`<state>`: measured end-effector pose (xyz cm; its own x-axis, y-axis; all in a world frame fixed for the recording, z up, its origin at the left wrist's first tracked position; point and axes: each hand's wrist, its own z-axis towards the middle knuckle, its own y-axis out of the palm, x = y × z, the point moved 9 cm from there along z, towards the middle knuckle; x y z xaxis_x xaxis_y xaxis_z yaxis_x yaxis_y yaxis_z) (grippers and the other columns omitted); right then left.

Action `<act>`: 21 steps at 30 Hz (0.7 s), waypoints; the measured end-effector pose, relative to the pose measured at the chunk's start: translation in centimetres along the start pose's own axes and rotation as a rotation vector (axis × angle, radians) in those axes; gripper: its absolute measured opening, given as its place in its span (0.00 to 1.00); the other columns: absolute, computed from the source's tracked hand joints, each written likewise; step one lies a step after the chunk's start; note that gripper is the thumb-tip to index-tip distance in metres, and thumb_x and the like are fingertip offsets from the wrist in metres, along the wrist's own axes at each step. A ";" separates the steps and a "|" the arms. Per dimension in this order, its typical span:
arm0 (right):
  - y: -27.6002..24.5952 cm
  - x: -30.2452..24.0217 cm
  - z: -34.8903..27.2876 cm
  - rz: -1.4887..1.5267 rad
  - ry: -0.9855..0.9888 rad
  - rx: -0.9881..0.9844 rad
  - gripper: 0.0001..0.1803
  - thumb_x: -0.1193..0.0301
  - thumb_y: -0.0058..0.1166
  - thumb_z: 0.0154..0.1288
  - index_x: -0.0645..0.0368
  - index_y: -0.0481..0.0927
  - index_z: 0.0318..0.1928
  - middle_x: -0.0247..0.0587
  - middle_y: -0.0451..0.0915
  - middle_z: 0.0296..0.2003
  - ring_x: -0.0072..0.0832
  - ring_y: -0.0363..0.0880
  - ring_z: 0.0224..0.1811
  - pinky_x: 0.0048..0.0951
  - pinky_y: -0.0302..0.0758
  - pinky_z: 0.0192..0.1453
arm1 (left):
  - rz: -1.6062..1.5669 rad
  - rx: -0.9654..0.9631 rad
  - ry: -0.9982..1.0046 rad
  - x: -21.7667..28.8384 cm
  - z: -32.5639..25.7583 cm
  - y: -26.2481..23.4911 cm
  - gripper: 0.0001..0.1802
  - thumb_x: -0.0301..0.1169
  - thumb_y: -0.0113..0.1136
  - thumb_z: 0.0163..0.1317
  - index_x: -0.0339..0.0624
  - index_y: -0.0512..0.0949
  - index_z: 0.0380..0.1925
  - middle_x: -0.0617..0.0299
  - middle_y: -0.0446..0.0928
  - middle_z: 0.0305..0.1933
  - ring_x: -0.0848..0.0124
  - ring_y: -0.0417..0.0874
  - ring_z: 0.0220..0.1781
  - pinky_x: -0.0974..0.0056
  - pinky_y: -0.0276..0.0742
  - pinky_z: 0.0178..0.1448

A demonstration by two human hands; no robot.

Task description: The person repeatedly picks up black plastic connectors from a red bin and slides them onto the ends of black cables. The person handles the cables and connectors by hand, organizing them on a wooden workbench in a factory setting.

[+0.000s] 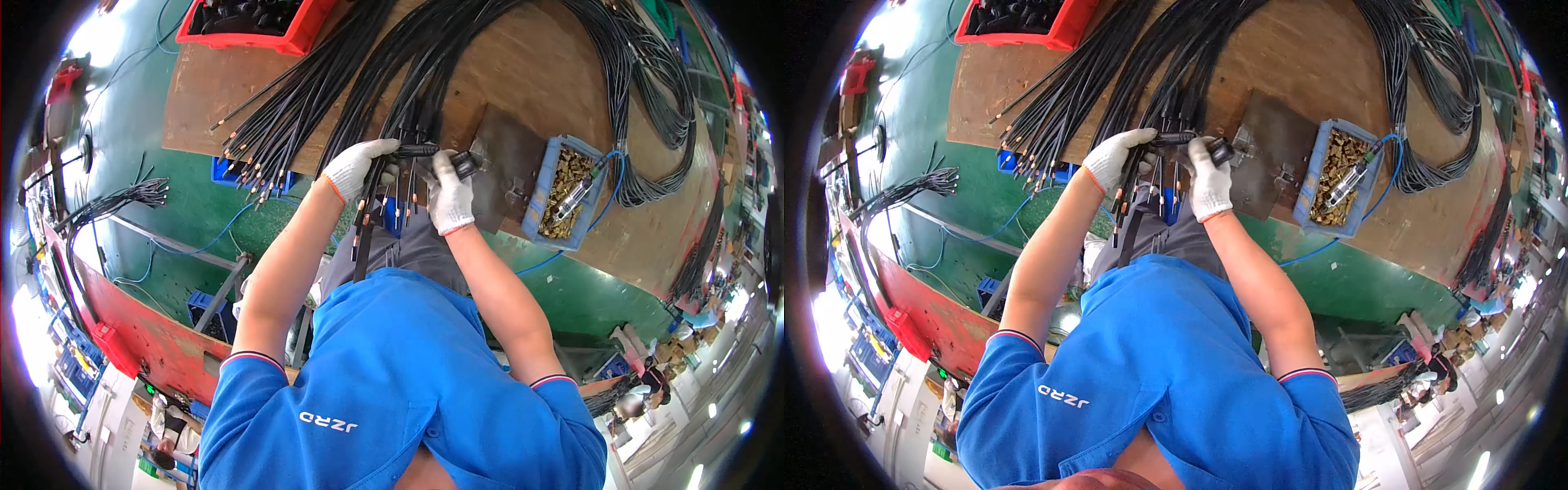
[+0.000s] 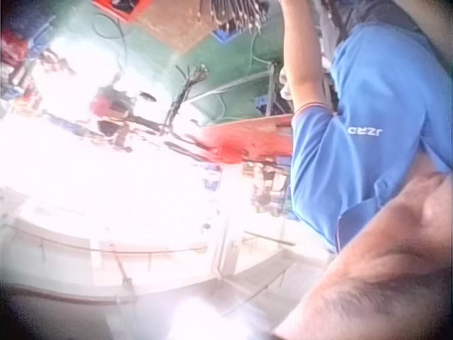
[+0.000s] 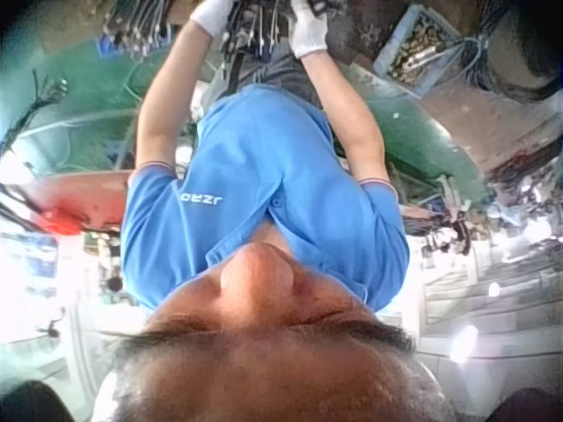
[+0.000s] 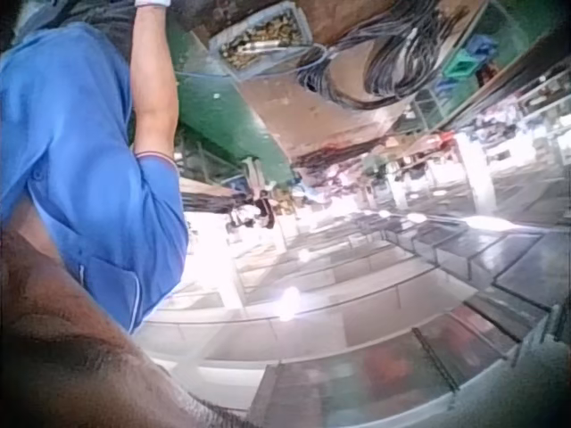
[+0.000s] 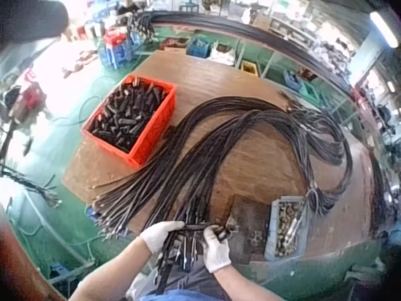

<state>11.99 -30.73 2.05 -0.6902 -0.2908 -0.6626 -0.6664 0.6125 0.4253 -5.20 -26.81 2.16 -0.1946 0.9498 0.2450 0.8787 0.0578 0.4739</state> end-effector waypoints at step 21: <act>-5.1 -1.9 -4.4 -0.592 0.069 -0.160 0.13 0.74 0.74 0.63 0.55 0.80 0.43 0.26 0.81 0.38 0.17 0.77 0.39 0.23 0.78 0.47 | -0.033 -0.013 -0.030 -1.8 3.2 0.0 0.09 0.33 0.67 0.72 0.39 0.84 0.43 0.59 0.86 0.37 0.65 0.88 0.35 0.57 0.89 0.42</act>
<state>15.46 -36.52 3.83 -0.2036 -0.5980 -0.7752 -0.9724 0.2159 0.0888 -3.43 -27.55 -0.94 -0.2103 0.9561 0.2039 0.8662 0.0855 0.4923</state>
